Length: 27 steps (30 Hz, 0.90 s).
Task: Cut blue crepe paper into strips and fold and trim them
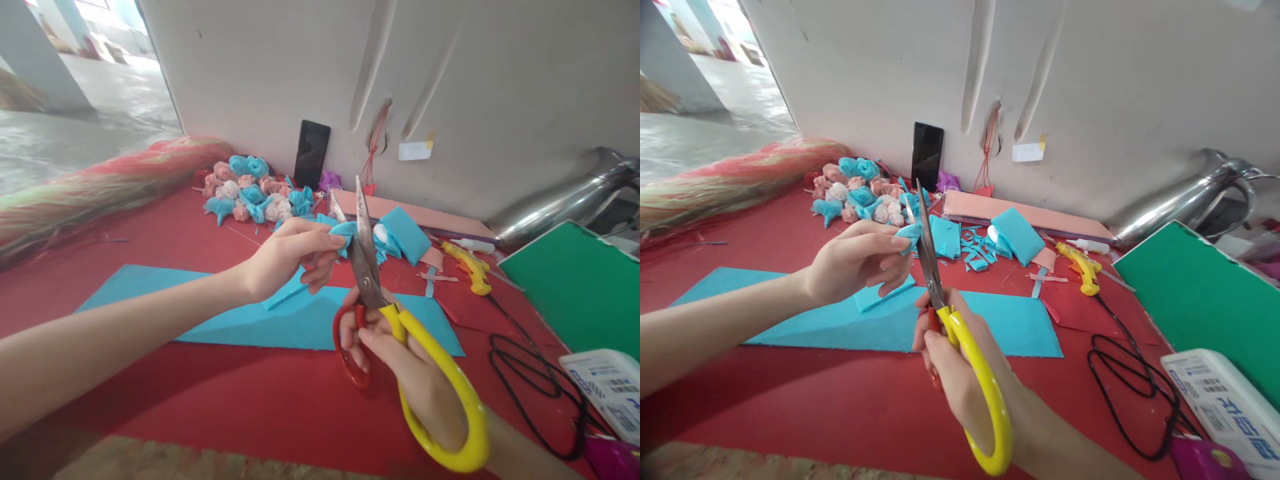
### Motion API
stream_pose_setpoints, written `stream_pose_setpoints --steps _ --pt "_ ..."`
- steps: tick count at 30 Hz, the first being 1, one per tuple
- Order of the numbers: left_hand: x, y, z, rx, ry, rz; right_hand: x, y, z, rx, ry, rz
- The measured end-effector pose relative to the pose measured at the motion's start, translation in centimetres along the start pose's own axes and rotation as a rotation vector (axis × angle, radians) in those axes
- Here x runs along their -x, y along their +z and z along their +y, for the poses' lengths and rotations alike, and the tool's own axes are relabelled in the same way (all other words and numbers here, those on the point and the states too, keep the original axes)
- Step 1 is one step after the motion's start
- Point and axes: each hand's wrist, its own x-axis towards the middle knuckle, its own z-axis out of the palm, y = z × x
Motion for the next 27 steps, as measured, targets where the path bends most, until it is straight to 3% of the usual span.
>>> stream_pose_setpoints --steps 3,14,27 --pt "0.1 0.2 0.1 0.041 -0.026 -0.017 -0.2 -0.2 0.9 -0.023 -0.028 -0.038" --pt "0.0 0.2 -0.2 0.111 -0.040 -0.065 -0.9 0.0 2.1 0.064 -0.077 0.024" --pt "0.1 0.1 -0.5 0.049 -0.021 -0.134 -0.1 -0.1 0.0 0.255 -0.108 0.098"
